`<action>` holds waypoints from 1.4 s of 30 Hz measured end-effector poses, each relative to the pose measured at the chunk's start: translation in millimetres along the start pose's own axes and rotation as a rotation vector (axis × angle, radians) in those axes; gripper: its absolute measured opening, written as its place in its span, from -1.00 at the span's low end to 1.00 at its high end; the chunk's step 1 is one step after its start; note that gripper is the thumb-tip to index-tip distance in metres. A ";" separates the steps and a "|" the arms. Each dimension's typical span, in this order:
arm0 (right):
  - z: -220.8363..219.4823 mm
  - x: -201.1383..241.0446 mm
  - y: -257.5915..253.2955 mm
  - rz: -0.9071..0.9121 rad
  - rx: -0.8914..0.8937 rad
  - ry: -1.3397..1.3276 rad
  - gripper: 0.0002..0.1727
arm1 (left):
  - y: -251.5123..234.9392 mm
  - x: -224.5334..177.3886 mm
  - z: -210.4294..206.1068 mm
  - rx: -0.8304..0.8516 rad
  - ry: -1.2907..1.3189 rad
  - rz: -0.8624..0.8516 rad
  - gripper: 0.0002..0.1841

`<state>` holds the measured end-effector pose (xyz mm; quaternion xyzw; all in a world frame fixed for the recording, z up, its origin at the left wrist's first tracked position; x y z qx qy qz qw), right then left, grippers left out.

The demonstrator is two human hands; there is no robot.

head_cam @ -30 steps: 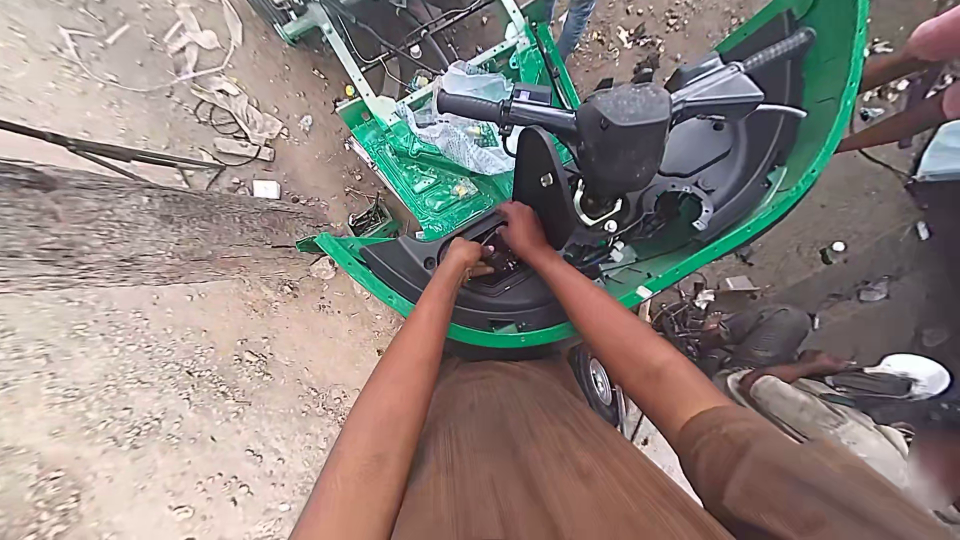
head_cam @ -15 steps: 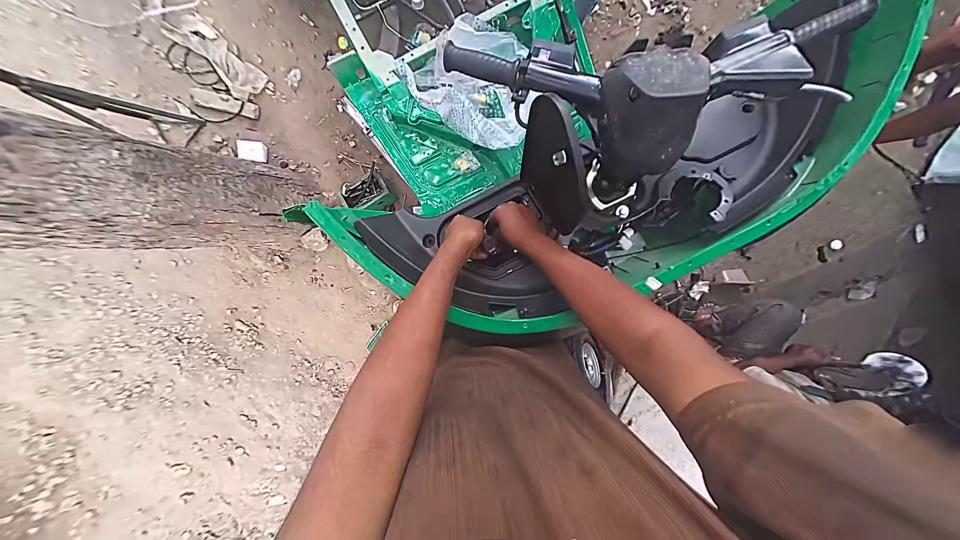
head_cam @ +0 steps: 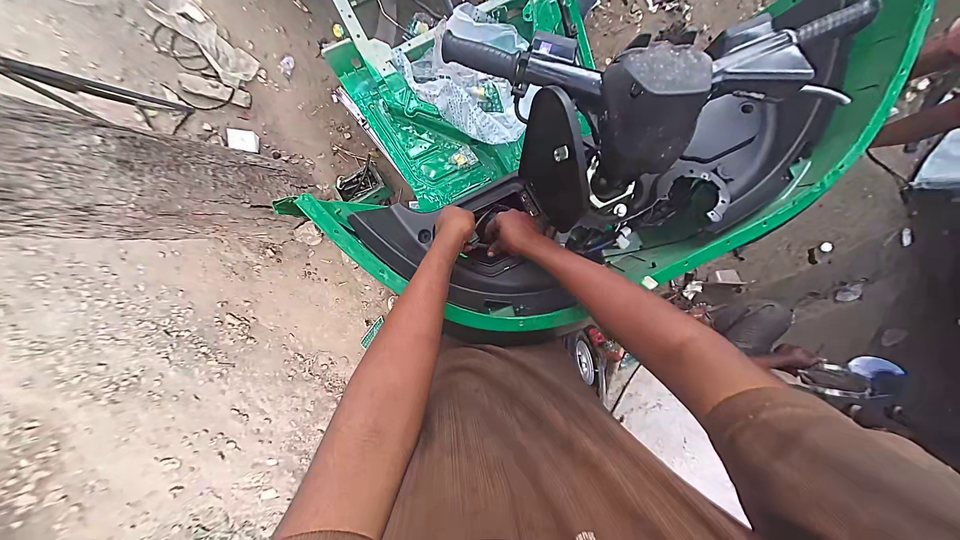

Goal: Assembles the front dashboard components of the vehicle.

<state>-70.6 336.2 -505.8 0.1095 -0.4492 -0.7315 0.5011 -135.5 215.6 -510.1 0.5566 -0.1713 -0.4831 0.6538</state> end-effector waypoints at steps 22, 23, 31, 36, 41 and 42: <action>6.1 -13.8 23.7 0.100 0.102 -0.674 -0.71 | 5.2 -0.6 -23.5 0.054 -0.210 -0.049 -0.63; 3.0 -15.5 22.6 0.081 0.097 -0.669 -0.68 | 2.7 -3.0 -24.4 0.061 -0.276 -0.072 -0.65; -11.5 -4.0 -5.3 -0.011 0.169 -0.436 -0.68 | -7.1 -5.0 -26.2 0.023 -0.495 -0.179 -0.79; -9.2 -7.2 -2.3 0.030 0.210 -0.346 -0.70 | -9.4 -2.2 -21.8 0.090 -0.262 -0.058 -0.74; -8.8 0.1 4.8 0.027 0.072 -0.255 -0.79 | -9.9 0.2 -19.6 0.248 -0.471 -0.141 -0.72; -11.0 -0.4 3.7 0.003 0.046 -0.255 -0.79 | -7.6 -1.6 -18.4 0.246 -0.550 -0.184 -0.72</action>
Point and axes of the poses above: each hand's wrist, its own y-axis away from the middle knuckle, its own z-axis out of the back of the hand, x = y × z, the point moved 8 cm from there along -y, towards the middle knuckle, and after that the axes turned 6 degrees about -z, right-handed, at the moved point
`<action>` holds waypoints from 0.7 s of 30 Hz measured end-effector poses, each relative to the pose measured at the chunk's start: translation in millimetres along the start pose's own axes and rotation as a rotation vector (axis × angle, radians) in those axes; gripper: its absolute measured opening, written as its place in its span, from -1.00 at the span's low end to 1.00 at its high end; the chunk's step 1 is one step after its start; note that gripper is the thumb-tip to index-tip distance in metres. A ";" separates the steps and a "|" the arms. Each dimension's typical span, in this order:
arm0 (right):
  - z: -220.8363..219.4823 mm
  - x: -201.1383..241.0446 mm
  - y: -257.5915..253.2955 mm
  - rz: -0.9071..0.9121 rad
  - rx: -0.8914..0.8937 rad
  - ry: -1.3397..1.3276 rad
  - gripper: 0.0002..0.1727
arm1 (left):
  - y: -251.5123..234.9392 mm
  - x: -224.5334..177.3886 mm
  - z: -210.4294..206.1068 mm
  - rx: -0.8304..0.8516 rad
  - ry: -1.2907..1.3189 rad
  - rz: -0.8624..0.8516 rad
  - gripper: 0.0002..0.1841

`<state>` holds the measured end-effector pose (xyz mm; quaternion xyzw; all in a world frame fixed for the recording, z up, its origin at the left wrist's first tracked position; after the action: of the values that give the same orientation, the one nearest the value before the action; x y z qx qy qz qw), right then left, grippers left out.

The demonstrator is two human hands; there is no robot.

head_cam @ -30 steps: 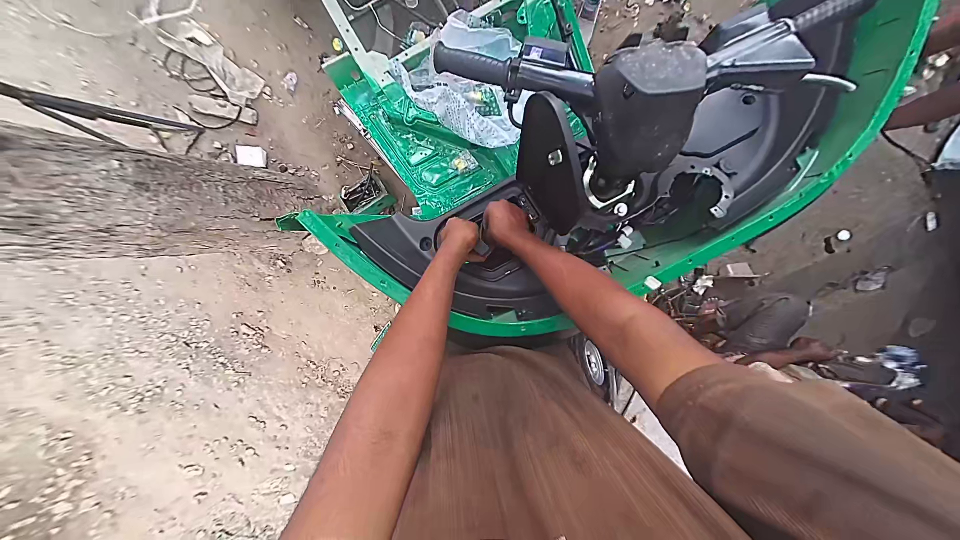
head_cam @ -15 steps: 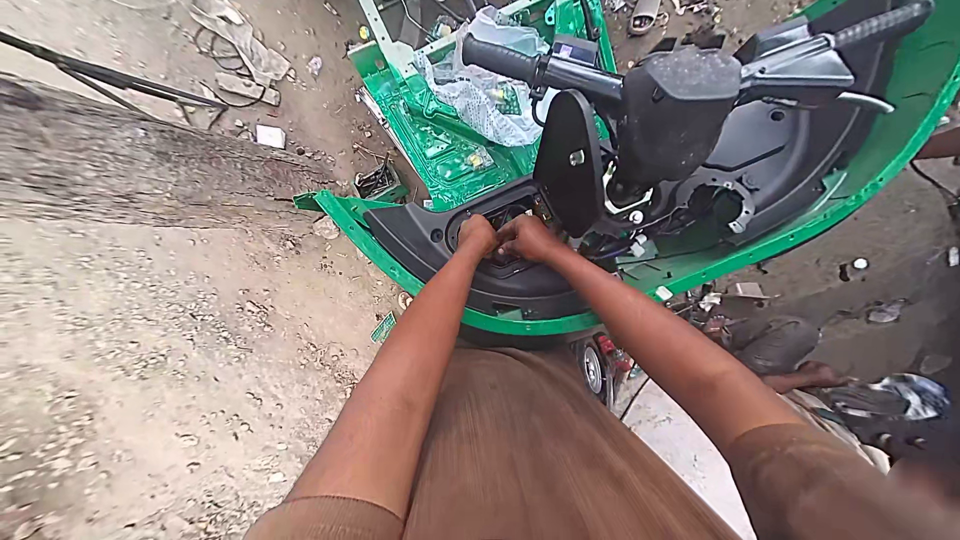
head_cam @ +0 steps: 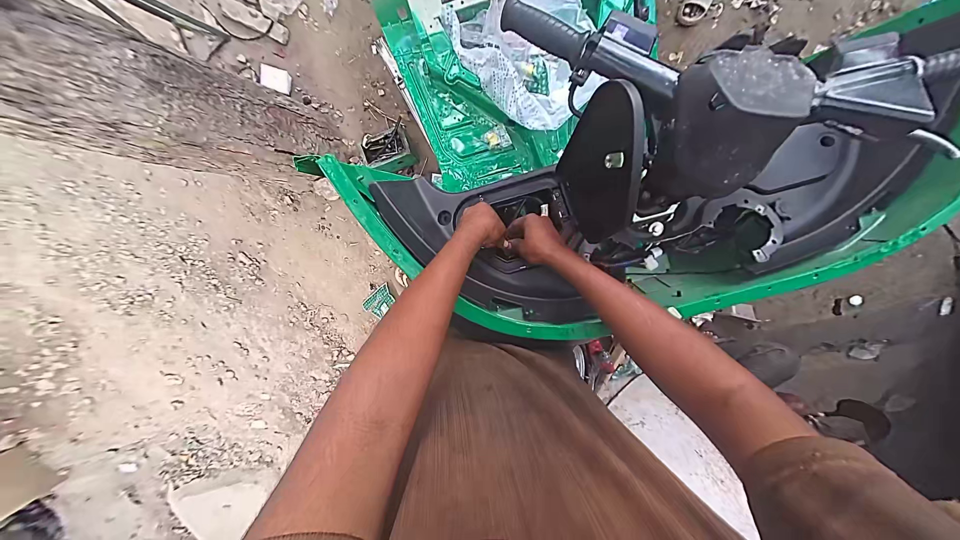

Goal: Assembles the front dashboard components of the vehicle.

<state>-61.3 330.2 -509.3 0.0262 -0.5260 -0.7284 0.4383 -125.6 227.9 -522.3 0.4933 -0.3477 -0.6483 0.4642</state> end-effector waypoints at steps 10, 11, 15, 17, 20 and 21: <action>-1.2 -2.7 -7.1 -0.063 -0.056 -0.006 -0.78 | -0.5 -2.6 -1.2 0.006 -0.062 -0.052 -0.69; -3.9 -3.8 -6.9 -0.072 -0.059 -0.004 -0.78 | -2.7 -2.6 -3.6 0.012 -0.102 -0.063 -0.69; -7.4 -3.1 -2.6 -0.115 -0.076 0.000 -0.79 | -9.6 -4.3 -4.8 0.031 -0.207 -0.097 -0.69; -7.7 -5.2 0.8 -0.122 -0.074 0.006 -0.81 | -9.2 -4.9 -8.7 0.050 -0.199 -0.103 -0.70; -4.0 0.8 4.9 -0.121 -0.071 0.031 -0.79 | -2.7 -5.2 -7.6 0.049 -0.178 -0.098 -0.70; -1.1 4.5 3.6 -0.117 -0.060 0.055 -0.77 | 1.8 -6.9 -4.1 0.046 -0.171 -0.092 -0.71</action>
<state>-61.3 326.1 -505.1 0.0637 -0.4892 -0.7672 0.4100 -120.7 233.8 -519.6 0.4622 -0.3778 -0.7004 0.3912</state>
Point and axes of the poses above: each hand's wrist, its own y-axis away from the middle knuckle, its own z-axis out of the back of the hand, x = y × z, the point moved 8 cm from there along -y, towards the middle knuckle, and after that the axes turned 6 degrees about -z, right-handed, at the moved point
